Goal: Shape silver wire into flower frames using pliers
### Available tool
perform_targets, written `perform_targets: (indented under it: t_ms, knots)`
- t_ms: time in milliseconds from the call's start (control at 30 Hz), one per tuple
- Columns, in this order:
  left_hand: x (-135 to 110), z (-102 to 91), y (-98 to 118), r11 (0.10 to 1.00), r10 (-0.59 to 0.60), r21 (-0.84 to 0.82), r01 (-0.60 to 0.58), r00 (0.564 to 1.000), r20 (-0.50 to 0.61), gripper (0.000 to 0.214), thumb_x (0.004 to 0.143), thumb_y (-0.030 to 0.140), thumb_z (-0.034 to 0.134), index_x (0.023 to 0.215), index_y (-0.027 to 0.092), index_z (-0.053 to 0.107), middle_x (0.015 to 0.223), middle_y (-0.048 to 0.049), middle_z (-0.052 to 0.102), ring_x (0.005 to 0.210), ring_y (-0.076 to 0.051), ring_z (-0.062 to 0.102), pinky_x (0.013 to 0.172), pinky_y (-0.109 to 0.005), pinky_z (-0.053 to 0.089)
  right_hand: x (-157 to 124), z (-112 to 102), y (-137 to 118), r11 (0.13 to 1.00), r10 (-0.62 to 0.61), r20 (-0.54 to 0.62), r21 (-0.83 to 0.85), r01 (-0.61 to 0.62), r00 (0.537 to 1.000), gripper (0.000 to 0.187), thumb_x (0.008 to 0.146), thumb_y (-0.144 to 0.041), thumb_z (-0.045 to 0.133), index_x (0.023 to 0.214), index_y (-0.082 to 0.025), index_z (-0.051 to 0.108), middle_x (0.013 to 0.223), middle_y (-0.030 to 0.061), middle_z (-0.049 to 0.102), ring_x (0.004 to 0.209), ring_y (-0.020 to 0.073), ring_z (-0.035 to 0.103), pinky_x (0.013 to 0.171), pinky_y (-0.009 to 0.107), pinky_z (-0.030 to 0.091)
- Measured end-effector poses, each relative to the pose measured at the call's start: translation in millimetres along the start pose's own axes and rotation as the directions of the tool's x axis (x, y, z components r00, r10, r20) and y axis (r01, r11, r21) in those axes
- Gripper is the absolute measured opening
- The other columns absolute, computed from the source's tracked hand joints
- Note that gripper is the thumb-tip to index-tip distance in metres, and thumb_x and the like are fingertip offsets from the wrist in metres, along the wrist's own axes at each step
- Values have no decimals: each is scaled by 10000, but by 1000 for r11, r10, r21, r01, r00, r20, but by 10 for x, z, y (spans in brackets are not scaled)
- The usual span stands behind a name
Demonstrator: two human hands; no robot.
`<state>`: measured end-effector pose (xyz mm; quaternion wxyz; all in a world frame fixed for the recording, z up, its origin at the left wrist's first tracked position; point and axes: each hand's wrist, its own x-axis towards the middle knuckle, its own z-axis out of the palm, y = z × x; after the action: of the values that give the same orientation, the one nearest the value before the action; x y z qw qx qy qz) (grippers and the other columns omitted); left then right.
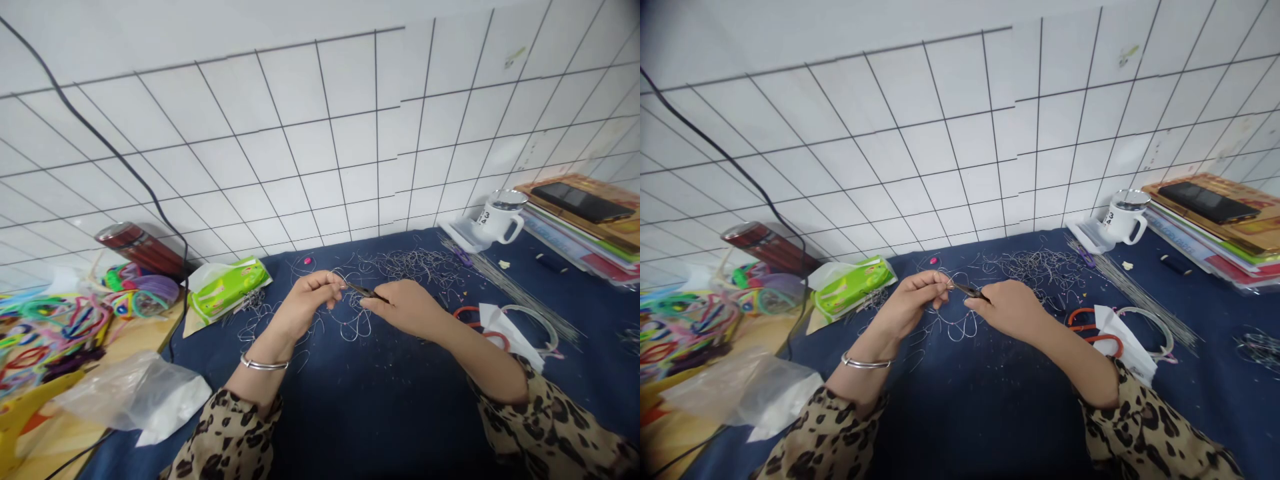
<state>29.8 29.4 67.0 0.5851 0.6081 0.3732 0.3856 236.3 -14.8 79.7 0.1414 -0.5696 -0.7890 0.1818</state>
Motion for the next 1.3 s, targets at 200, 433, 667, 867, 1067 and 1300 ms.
perform_targets:
  t_ms: [200,433,667,867,1067,1300]
  knots:
    - [3,6,-32,999,-32,-29,31,999,-16,145,738,257,673,821,139,657,602,20,540,495,-51,393,486,-191,285,0,-5,0,1000,-2,-8,13,2,1000,476,877,-538,345,587,-172,440,530,-23,503,481,73,418,480,238,210]
    - [18,10,-72,1000,-9,23,11,999,-49,142,731,264,682,767,129,660,541,33,491,478,-51,350,480,-201,242,4,14,3,999,-10,-15,-43,9,1000,475,879,-539,344,611,-170,473,554,-20,524,487,71,416,485,237,202]
    - [25,-13,-102,999,8,43,-6,999,-47,121,744,240,662,765,121,653,555,29,495,481,-47,351,488,-197,248,-6,79,13,977,-62,-136,-211,32,989,410,870,-520,393,699,-178,542,687,3,586,579,104,473,501,238,195]
    - [22,-20,-104,998,-4,55,6,999,-35,102,746,219,645,757,118,647,550,28,494,477,-48,359,488,-194,261,-20,137,14,902,-200,-282,-426,64,938,356,879,-472,422,768,-169,572,727,33,572,674,150,493,553,270,225]
    - [25,-33,-85,999,-6,46,7,1000,-12,84,747,201,632,743,118,640,536,33,487,475,-50,366,493,-193,276,-29,166,4,842,-295,-324,-533,84,899,336,897,-426,411,753,-159,555,692,47,534,652,158,448,559,293,198]
    - [15,-34,-53,999,-24,39,24,1000,8,69,741,179,617,733,114,638,541,31,491,473,-52,375,490,-195,277,-30,187,4,820,-306,-344,-569,63,888,314,902,-414,406,757,-162,526,694,48,510,641,160,421,549,296,159]
